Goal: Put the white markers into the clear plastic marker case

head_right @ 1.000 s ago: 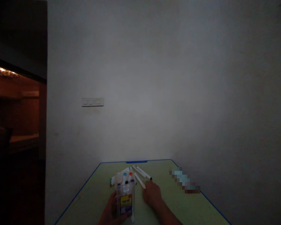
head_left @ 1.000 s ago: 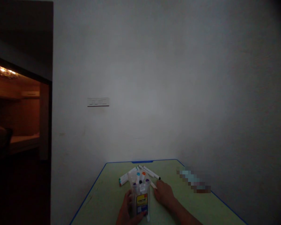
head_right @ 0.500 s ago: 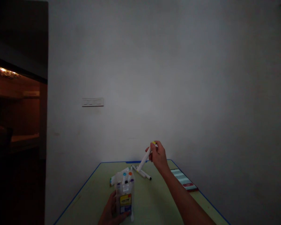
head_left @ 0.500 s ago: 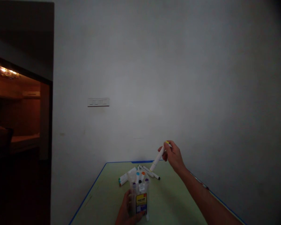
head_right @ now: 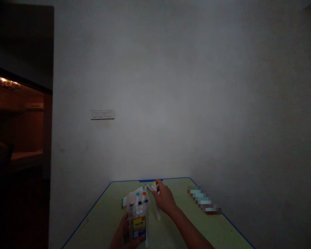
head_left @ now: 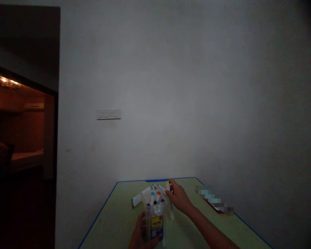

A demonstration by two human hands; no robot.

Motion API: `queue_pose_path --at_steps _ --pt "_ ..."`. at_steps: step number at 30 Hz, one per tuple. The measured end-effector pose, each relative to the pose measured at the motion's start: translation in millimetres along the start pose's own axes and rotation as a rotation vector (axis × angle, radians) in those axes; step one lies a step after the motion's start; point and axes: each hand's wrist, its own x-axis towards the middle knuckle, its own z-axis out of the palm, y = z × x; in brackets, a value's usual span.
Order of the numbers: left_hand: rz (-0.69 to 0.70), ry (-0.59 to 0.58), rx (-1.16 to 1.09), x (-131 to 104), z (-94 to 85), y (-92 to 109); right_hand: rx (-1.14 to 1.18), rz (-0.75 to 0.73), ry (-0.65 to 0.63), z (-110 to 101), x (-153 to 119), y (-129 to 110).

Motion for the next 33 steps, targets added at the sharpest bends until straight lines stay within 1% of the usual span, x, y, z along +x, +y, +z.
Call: queue_pose_path --at_steps 2,3,4,6,8,9,13,15,18,21,24,27,30,33 --pt "0.000 -0.004 0.004 0.5 -0.9 -1.2 0.012 0.036 -0.032 11.3 -9.6 10.0" --pt "0.003 -0.011 0.001 0.5 -0.6 -0.4 0.064 0.058 -0.053 15.5 -12.9 14.6" --pt "0.006 -0.021 -0.006 0.3 0.2 1.3 0.163 0.103 -0.070 19.1 -15.0 18.9" --pt "0.010 -0.040 -0.024 -1.0 2.8 6.9 0.424 0.241 -0.088 25.6 -16.2 27.1" --pt "0.002 -0.037 -0.009 -3.0 5.9 13.8 0.646 0.388 -0.070 33.1 -15.2 35.3" --pt "-0.004 -0.024 0.007 -4.1 7.3 17.0 0.718 0.443 -0.053 37.5 -14.7 39.5" --pt "-0.020 0.040 0.062 -7.1 11.3 25.6 0.916 0.593 -0.007 54.5 -18.0 56.7" --pt "-0.030 0.056 0.069 -7.4 12.5 27.4 1.034 0.652 -0.004 58.4 -21.6 64.0" --pt "-0.035 0.047 0.069 -6.9 13.8 28.5 1.195 0.667 -0.029 56.1 -25.9 69.7" --pt "-0.034 0.039 0.057 -6.6 14.7 28.4 1.306 0.619 -0.089 49.6 -28.1 68.9" --pt "-0.035 0.069 0.058 -7.1 15.4 27.7 1.362 0.579 -0.133 46.0 -29.2 66.4" --pt "-0.033 0.086 0.065 -7.9 16.3 28.1 1.383 0.578 -0.135 46.5 -29.7 67.1" --pt "-0.030 0.061 0.060 -8.9 17.1 30.2 1.395 0.601 -0.127 48.4 -28.8 71.8" --pt "-0.042 0.036 0.059 -10.2 17.3 32.6 1.404 0.658 -0.062 49.7 -25.6 78.0"
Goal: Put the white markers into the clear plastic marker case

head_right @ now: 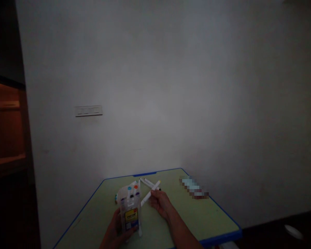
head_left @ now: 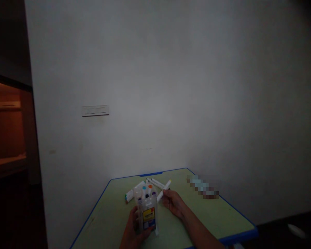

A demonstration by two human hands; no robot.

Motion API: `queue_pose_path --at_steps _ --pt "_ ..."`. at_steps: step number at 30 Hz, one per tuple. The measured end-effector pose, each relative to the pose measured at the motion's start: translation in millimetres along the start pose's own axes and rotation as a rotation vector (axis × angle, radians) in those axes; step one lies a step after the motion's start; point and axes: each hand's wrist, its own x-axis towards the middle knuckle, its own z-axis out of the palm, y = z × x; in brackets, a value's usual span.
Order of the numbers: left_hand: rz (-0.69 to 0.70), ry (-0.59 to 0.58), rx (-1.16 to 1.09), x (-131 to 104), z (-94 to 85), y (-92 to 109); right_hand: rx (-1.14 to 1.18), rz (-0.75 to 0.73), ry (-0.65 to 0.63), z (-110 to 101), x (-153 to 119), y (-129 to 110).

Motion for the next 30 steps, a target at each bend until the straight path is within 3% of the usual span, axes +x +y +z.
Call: queue_pose_path --at_steps 5,10,16,21,25,30 --pt "0.004 -0.002 -0.004 0.8 -2.2 -1.0 0.043 0.048 0.118 -2.5 7.1 -3.5" --pt "0.021 -0.073 -0.056 2.4 -2.3 -2.3 0.070 0.052 0.121 -2.9 9.3 -2.8" --pt "0.014 -0.092 -0.048 -2.5 0.9 10.4 0.008 0.007 0.104 -1.3 5.2 -1.1" --pt "0.019 -0.051 -0.040 -0.2 -1.9 3.8 -0.064 0.001 0.013 6.0 -6.6 -0.7" --pt "0.041 -0.030 -0.080 4.2 -5.7 -11.8 -0.113 0.008 -0.224 15.6 -19.2 -1.4" --pt "0.037 0.019 -0.014 7.4 -9.2 -19.3 -0.418 -0.056 -0.359 53.5 -41.7 -37.7"
